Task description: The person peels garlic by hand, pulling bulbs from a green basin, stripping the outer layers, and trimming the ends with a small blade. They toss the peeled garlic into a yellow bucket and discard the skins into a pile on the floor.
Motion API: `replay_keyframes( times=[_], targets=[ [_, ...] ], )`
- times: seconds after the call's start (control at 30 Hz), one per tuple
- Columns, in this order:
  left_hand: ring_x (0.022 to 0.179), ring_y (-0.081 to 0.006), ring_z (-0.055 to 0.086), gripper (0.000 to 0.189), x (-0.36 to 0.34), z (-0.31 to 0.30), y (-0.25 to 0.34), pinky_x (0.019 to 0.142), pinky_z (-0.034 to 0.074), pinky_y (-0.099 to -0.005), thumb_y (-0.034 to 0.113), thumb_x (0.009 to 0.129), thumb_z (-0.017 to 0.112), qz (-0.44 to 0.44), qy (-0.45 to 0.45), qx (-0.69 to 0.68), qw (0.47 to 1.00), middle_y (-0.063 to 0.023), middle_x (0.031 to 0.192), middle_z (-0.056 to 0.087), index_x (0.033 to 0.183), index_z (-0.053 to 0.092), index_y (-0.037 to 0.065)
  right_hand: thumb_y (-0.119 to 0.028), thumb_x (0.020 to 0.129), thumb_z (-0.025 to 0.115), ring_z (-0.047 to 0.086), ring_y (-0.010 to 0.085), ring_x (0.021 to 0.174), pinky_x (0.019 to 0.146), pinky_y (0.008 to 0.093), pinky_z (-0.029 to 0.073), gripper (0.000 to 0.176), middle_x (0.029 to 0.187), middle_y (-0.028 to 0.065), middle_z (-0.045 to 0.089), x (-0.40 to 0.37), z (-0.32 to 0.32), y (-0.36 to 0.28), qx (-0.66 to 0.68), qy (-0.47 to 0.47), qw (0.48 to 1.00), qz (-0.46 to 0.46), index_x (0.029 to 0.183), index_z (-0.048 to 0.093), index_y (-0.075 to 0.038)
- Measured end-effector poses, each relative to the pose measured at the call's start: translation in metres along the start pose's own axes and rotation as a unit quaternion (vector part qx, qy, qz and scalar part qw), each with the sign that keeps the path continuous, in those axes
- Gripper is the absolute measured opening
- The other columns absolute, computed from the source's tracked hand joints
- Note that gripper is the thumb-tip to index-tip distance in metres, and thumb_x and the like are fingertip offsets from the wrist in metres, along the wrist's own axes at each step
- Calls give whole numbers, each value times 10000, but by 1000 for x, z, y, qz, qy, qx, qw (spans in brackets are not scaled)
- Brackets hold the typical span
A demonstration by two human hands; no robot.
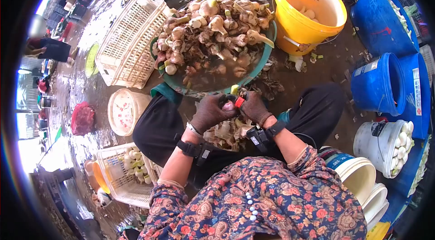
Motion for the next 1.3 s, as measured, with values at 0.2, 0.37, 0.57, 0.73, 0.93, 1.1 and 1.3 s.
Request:
replay_keyframes(
  times=[0.2, 0.37, 0.57, 0.73, 0.93, 1.1, 1.3],
  targets=[
    [700, -221, 640, 389, -1, 1, -4, 639, 486, -332, 305, 653, 751, 11, -21, 44, 999, -166, 788, 642, 902, 654, 22, -233, 819, 587, 606, 353, 656, 597, 447, 448, 251, 695, 241, 589, -4, 1, -7, -99, -11, 995, -18, 752, 612, 8],
    [734, -70, 548, 394, -5, -3, -1, 696, 465, -258, 260, 696, 771, -42, -103, -121, 986, -40, 804, 646, 936, 637, -22, -316, 862, 580, 554, 174, 584, 545, 362, 432, 324, 665, 96, 605, -9, 1, 2, 140, -105, 981, 88, 777, 623, -6],
    [767, -71, 552, 366, -5, 12, -7, 713, 466, -245, 227, 724, 763, -39, -84, -251, 964, -27, 852, 637, 958, 633, -23, -448, 865, 578, 507, 92, 596, 542, 252, 436, 381, 716, -12, 562, -18, -2, -15, 352, -68, 929, 90, 900, 630, -73],
    [937, -188, 582, 480, -9, 12, -7, 825, 464, -314, 221, 702, 779, -16, 61, -202, 977, -91, 978, 624, 1049, 578, -42, -466, 916, 470, 539, 140, 735, 673, 263, 460, 427, 906, 27, 574, -18, 4, 1, 378, -119, 914, 83, 1033, 564, -66],
    [940, -320, 559, 492, -13, -3, 15, 780, 470, -389, 291, 619, 771, 165, 96, 195, 962, -103, 1048, 589, 1049, 606, 118, -282, 892, 524, 515, 147, 629, 602, 266, 445, 255, 700, 21, 528, -13, 4, 0, 256, -160, 947, -114, 982, 520, -43],
    [882, -310, 600, 392, -19, 7, 28, 731, 495, -364, 221, 646, 770, 188, 91, 196, 958, -103, 972, 626, 993, 632, 101, -386, 922, 484, 528, 83, 754, 671, 217, 435, 365, 866, 3, 568, -2, 33, 73, 213, -220, 940, 150, 1012, 554, -39],
    [708, -159, 614, 185, -17, 12, -35, 658, 484, -281, 117, 784, 686, -62, 113, -99, 987, -62, 830, 661, 937, 648, 22, -480, 898, 490, 518, 60, 735, 678, 199, 430, 467, 825, -19, 567, -16, 22, 34, 332, -261, 886, 193, 1048, 557, -43]
  ],
)
Point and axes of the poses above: each hand's wrist, its own x-axis towards the middle knuckle, its own z-axis out of the palm, y = z × x, the point moved 7 cm from there along x, towards the middle knuckle
